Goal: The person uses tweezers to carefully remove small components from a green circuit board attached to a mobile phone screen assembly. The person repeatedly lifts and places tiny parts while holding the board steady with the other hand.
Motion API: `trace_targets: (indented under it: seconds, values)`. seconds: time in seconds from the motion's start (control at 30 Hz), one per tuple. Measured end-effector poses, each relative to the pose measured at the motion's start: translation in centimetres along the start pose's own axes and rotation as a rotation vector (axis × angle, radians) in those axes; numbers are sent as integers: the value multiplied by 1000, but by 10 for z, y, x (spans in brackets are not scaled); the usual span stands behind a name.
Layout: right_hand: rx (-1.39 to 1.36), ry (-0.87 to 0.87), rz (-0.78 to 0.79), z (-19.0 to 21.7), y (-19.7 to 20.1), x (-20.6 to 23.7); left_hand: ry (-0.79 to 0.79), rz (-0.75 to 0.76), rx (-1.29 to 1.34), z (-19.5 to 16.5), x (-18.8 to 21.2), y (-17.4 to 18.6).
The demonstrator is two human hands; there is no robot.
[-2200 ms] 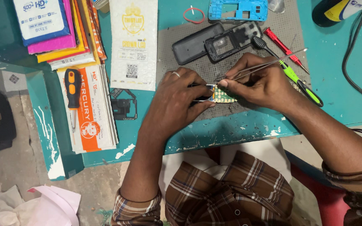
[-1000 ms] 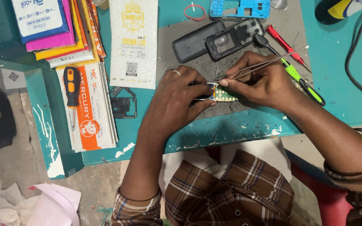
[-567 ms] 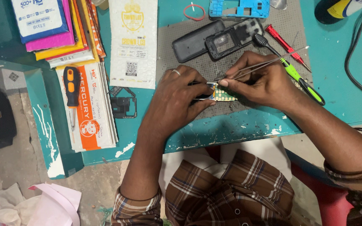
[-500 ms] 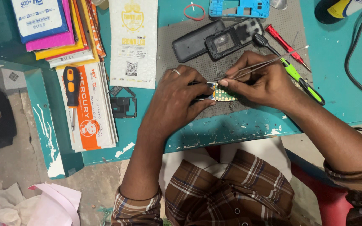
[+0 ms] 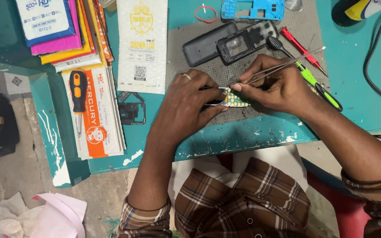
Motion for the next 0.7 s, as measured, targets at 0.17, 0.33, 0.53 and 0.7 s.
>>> trace_targets:
  seconds: [0.17,0.33,0.53,0.7]
  values:
    - [31,16,-13,1,0,1,-20,-9,8,1,0,1]
    - [88,-24,-5,-2,-2,0,-4,-8,7,1,0,0]
    - [17,14,-12,-1,-1,1,0,-9,6,0,1,0]
    - [21,9,-14,-1,-1,1,1,-13,15,1,1,-1]
Point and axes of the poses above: each hand's wrist, its own x-axis away from the middle knuckle, its own y-axis out of the back of the hand, z = x × y, the point moved 1 cm from there along -x, towards the middle knuckle, and after that the axes turned 5 degrees about x, right-handed, at the moved point
